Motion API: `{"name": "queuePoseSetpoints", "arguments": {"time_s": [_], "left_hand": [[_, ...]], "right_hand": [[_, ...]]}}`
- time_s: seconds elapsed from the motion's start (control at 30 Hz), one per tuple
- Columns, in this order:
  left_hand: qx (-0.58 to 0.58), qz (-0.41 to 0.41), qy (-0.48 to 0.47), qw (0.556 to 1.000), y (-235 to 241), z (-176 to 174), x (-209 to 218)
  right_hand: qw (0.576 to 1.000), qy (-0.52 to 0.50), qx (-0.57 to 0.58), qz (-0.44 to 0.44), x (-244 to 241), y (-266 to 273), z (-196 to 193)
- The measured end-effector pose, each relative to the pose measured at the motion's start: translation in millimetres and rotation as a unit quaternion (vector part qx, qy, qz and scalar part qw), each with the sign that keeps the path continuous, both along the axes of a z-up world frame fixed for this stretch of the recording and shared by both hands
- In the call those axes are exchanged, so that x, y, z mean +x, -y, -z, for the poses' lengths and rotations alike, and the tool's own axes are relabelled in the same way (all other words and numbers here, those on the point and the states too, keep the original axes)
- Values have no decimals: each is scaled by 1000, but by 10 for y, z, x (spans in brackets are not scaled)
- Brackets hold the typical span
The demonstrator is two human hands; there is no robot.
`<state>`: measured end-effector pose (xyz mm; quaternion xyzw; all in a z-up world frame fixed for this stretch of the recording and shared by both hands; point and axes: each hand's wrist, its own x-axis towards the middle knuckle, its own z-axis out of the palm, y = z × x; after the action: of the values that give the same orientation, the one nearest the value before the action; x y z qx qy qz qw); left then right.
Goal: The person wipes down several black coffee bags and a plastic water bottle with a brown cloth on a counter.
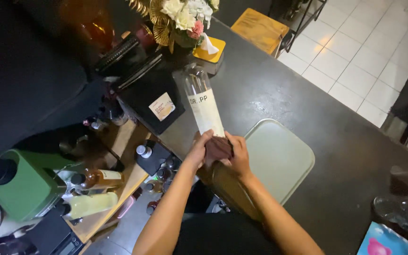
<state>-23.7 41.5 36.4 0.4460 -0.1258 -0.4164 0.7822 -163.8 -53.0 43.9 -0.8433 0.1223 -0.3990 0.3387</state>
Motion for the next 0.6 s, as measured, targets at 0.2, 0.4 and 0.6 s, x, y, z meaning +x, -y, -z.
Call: {"name": "queuePoseSetpoints", "arguments": {"time_s": [0.2,0.4,0.6], "left_hand": [[-53,75,-146,985,41,-812,-93],[-103,80,-118,984,2,-1115,-83],[-126,37,-166,977,78,-1089,-217]], "right_hand": [[980,105,115,125,30,-190,-419],[823,93,556,69,-36,-258,-753],[854,113,503,73,-112,-442,-1072]]}}
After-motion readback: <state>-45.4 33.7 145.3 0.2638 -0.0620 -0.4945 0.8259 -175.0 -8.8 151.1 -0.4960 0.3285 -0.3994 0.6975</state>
